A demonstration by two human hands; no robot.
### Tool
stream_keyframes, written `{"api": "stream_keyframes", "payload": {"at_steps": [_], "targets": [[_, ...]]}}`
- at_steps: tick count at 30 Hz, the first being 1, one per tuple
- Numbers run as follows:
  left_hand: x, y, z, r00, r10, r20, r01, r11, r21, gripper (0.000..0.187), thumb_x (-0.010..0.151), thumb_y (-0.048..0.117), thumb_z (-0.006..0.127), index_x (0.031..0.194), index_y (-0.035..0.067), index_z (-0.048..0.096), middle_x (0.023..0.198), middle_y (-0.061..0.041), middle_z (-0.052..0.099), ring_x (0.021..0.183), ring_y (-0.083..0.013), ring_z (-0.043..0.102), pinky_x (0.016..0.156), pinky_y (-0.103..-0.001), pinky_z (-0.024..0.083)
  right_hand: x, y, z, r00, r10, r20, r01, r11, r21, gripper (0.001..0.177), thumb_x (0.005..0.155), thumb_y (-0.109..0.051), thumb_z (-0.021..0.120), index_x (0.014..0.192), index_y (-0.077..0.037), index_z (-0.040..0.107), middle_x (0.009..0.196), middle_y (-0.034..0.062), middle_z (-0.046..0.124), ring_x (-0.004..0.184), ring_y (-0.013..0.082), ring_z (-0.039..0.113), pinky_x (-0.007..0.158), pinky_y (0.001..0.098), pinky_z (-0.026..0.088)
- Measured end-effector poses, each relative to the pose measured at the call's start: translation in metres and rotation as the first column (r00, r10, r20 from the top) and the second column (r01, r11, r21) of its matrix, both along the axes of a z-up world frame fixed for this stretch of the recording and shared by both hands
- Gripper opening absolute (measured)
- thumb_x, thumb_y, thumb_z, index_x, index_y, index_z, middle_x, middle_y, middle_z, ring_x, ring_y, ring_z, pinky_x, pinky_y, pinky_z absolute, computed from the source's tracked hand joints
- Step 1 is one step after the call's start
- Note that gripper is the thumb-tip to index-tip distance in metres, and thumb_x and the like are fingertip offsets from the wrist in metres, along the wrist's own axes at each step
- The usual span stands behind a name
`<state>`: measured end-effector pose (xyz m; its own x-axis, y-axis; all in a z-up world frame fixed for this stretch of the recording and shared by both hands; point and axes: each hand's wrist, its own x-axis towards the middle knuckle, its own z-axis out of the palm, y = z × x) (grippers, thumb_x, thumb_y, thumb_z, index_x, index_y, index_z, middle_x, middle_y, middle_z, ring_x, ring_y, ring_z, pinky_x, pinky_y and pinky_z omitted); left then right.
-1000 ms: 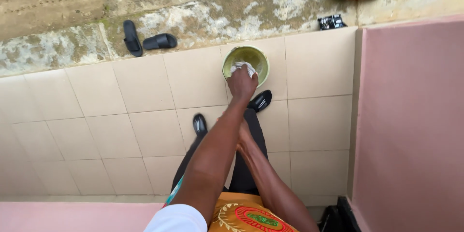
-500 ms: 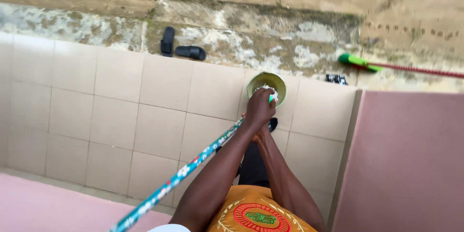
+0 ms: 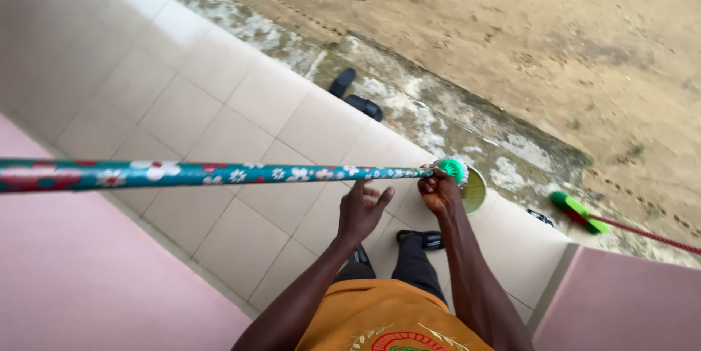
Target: The person mops a tiled floor using a mop, then rinses and wrings the mop head in a bucket of water before continuing to mop.
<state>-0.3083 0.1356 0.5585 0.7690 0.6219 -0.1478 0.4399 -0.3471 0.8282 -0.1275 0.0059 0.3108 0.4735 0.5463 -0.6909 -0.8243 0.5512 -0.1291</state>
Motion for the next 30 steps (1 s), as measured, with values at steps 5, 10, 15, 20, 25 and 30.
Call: {"api": "stream_keyframes", "payload": {"at_steps": [5,10,15,20,25,30], "targets": [[-0.021,0.051,0.045,0.917,0.127,0.378,0.032,0.922,-0.385,0.060,0.087,0.035,0.078,0.131,0.001,0.055,0.086,-0.006,0.074,0.078,-0.0115,0.073,0.068,-0.027,0.061,-0.020,0.050,0.040,0.991,0.133,0.016,-0.133,0.991,-0.016,0.023,0.108,-0.017,0.049,0.101,0.003,0.059,0.064,0.0009,0.045,0.053,0.0093,0.038,0.050,0.0243,0.035],[-0.044,0.091,0.082,0.915,0.147,0.376,-0.027,0.952,-0.305,0.036,0.093,0.029,0.076,0.106,-0.004,0.074,0.080,-0.007,0.075,0.077,-0.0102,0.072,0.071,-0.025,0.060,-0.025,0.111,0.070,0.943,0.302,0.137,-0.301,0.953,-0.035,0.021,0.107,-0.018,0.049,0.099,-0.001,0.059,0.059,0.0012,0.044,0.051,0.0113,0.036,0.049,0.0243,0.033],[-0.040,0.134,0.085,0.916,0.326,0.234,-0.223,0.899,-0.378,0.034,0.097,0.028,0.069,0.099,-0.004,0.077,0.074,-0.010,0.075,0.070,-0.0116,0.074,0.069,-0.026,0.062,-0.008,0.191,0.073,0.853,0.494,0.166,-0.487,0.869,-0.084,0.023,0.107,-0.020,0.051,0.099,-0.001,0.060,0.059,0.0009,0.045,0.050,0.0107,0.035,0.049,0.0232,0.034],[-0.020,0.179,0.072,0.804,0.528,0.271,-0.394,0.816,-0.422,0.036,0.097,0.029,0.066,0.103,-0.004,0.077,0.083,-0.013,0.078,0.076,-0.0143,0.078,0.072,-0.026,0.065,0.011,0.276,0.073,0.730,0.665,0.157,-0.644,0.747,-0.164,0.020,0.110,-0.022,0.049,0.098,-0.006,0.052,0.067,0.0015,0.050,0.059,0.0121,0.047,0.053,0.0238,0.037],[-0.001,0.227,0.056,0.708,0.686,0.168,-0.578,0.700,-0.420,0.035,0.097,0.031,0.068,0.104,-0.002,0.078,0.084,-0.012,0.079,0.076,-0.0158,0.078,0.073,-0.025,0.064,0.019,0.348,0.104,0.226,0.914,0.338,-0.741,0.386,-0.550,0.022,0.103,-0.021,0.056,0.111,-0.001,0.058,0.083,0.0102,0.069,0.057,0.0148,0.054,0.053,0.0286,0.044],[0.003,0.278,0.016,0.536,0.816,0.219,-0.695,0.573,-0.434,0.033,0.096,0.029,0.069,0.100,-0.002,0.079,0.084,-0.010,0.079,0.073,-0.0136,0.075,0.069,-0.026,0.063,0.021,0.403,0.173,-0.219,0.815,0.537,-0.543,0.355,-0.761,0.033,0.100,-0.026,0.061,0.115,0.003,0.067,0.096,0.0127,0.076,0.064,0.0151,0.064,0.056,0.0296,0.051]]}}
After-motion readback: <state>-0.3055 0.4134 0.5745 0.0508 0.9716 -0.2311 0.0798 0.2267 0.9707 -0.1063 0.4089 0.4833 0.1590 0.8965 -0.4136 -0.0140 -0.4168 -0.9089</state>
